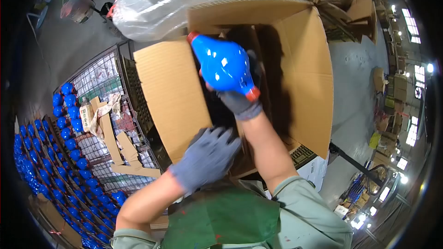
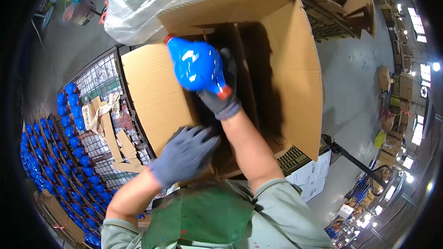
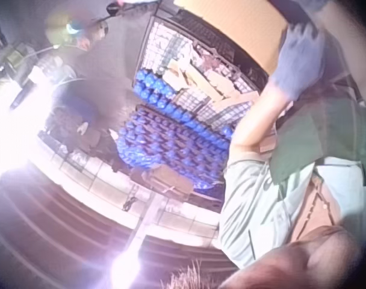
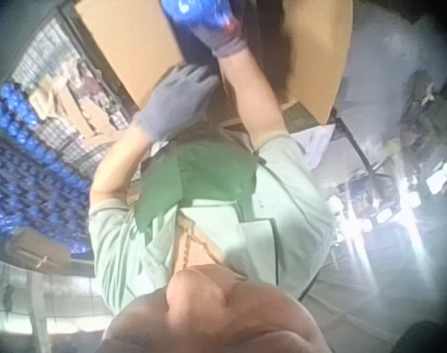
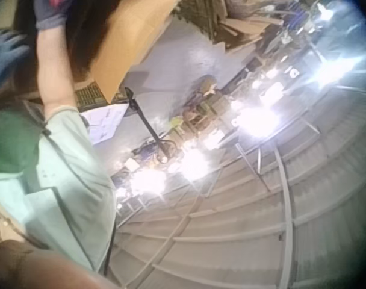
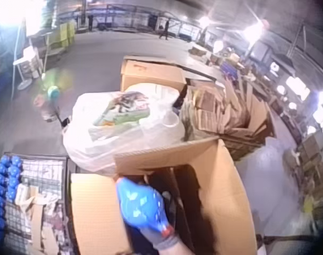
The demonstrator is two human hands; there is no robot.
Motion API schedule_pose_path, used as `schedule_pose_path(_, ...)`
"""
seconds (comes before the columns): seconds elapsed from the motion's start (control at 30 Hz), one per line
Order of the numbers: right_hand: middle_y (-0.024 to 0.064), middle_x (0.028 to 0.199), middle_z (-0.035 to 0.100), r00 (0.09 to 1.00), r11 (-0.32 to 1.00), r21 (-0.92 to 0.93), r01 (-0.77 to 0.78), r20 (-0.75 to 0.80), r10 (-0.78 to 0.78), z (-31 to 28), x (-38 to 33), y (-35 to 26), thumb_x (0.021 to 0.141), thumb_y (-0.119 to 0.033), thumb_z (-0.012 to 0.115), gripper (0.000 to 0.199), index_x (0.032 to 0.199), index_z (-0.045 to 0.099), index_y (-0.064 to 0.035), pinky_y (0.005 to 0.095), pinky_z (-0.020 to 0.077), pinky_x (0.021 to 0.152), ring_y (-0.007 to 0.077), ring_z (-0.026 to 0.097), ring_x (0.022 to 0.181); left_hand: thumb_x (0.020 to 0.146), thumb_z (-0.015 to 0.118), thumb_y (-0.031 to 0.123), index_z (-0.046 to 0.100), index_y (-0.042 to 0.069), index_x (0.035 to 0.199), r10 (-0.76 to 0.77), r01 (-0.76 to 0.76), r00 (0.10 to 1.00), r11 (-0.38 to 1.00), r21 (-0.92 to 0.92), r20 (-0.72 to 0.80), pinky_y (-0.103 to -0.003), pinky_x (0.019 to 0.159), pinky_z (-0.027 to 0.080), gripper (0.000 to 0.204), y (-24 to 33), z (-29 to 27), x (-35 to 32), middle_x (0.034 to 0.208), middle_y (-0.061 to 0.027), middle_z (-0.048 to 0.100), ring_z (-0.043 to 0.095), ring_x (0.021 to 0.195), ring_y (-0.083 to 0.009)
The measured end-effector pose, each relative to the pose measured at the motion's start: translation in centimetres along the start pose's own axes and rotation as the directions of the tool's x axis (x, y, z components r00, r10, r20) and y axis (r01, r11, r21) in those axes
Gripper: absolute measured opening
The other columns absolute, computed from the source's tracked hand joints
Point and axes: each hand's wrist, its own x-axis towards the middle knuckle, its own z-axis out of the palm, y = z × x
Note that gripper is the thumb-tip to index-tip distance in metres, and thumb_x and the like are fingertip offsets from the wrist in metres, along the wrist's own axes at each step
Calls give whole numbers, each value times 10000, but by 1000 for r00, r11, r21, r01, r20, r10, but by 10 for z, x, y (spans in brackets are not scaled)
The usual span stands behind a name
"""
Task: The person places blue water meters into a cardboard box containing dividers, inserting cardboard supports between the meters to secure them.
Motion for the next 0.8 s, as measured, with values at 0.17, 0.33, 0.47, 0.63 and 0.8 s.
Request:
schedule_pose_path(0.17,66,1230,619,856,457,-815,357,89,-509,-35,14,-31,869,-181,672,480,1323,562,-70,361,468,976,211,590,1116,886,535,288,715,44,1108,-474,200,856,669,716,204,-487,890,460,376,-49,76,147,1191,-200,639,559,1104,-374)
schedule_pose_path(0.33,173,1244,556,862,-349,-909,228,355,-362,-68,15,0,648,-180,774,671,1277,542,-189,467,429,999,410,506,1141,906,522,285,692,74,1165,-487,328,863,745,581,137,-476,894,469,374,-119,134,180,1225,-157,638,579,1112,-349)
schedule_pose_path(0.47,189,1346,459,937,-629,-773,78,273,-219,-127,38,19,821,-158,642,539,1343,515,-188,497,431,1001,409,452,1221,923,512,283,672,98,1210,-413,286,897,814,506,158,-467,897,477,378,-127,156,178,1252,-122,637,594,1118,-329)
schedule_pose_path(0.63,176,1373,512,926,-941,67,333,164,339,-143,63,34,928,-237,527,427,1345,539,-143,461,466,966,374,506,1220,943,499,281,648,127,1267,-329,176,897,879,444,296,-455,901,487,388,-123,158,157,1287,-79,637,614,1126,-303)
schedule_pose_path(0.8,132,1225,667,793,-847,256,466,305,528,-195,87,54,921,-167,509,347,1215,678,-92,473,493,902,338,623,1087,855,531,231,651,51,1155,-170,216,959,956,198,-228,-493,1022,385,370,9,79,77,1194,-171,608,536,1188,-322)
